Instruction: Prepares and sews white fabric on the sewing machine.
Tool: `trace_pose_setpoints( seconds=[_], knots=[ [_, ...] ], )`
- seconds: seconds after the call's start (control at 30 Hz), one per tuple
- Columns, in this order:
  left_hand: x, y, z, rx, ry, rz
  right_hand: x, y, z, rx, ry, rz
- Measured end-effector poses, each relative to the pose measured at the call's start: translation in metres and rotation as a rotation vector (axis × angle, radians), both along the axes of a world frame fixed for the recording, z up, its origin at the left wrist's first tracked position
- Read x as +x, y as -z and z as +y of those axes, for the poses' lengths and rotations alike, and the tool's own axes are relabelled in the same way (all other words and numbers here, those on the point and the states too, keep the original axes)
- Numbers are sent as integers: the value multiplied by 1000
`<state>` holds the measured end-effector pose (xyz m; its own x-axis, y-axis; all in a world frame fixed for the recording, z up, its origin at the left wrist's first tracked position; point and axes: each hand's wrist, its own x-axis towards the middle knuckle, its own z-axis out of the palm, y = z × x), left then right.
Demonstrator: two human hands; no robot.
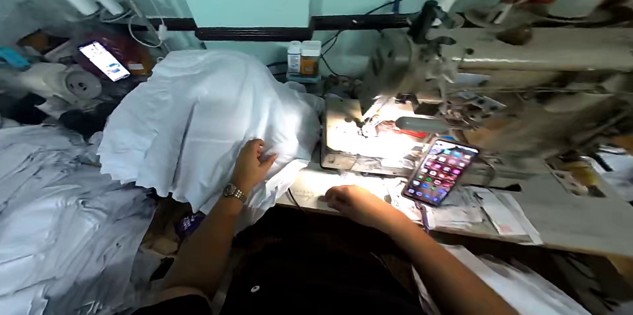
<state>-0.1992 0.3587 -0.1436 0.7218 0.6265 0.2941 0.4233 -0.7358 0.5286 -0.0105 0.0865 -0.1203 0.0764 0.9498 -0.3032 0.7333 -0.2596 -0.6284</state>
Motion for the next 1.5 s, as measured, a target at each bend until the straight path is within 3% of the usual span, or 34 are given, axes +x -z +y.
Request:
trace_pose_setpoints(
  seconds=[0.17,0.27,0.37,0.47,0.57,0.7,0.77,0.9,1.0,1.1,1.17,1.27,1.37,1.43,1.5],
  knots=[
    [4,-9,-25,59,208,46,-13,66,8,542,333,-296],
    [12,-15,-49,43,323,270,-9,73,6,594,324,-258],
    [23,-23,-54,-39,305,392,-10,73,5,603,335,-273],
    [21,-26,-34,-246,362,321,-11,72,5,615,353,-297],
    [10,-17,-13,-463,475,103,-13,72,6,611,359,-321],
    [1,-27,-8,-612,281,-152,-18,60,17,589,314,-216],
    [-1,-43,-12,-539,214,-158,-27,37,34,618,230,-131],
    [-3,-80,-26,-410,336,-134,-52,-5,89,745,91,-178],
    [-4,-108,-17,-237,453,49,-60,-19,129,476,19,-233],
    [-9,-168,32,200,318,357,-54,-25,161,224,-83,-282],
    [-15,-225,74,443,139,269,-51,-30,168,356,-69,-335],
    [-12,-308,80,560,-136,-29,-48,-72,164,881,49,-425],
    [1,-310,116,975,-161,-361,-35,-128,136,1083,114,-431],
    [20,-313,74,1052,-64,-469,-21,-138,107,1107,104,-453],
    [33,-323,-13,887,33,-321,-14,-125,71,1095,72,-473]
  ],
)
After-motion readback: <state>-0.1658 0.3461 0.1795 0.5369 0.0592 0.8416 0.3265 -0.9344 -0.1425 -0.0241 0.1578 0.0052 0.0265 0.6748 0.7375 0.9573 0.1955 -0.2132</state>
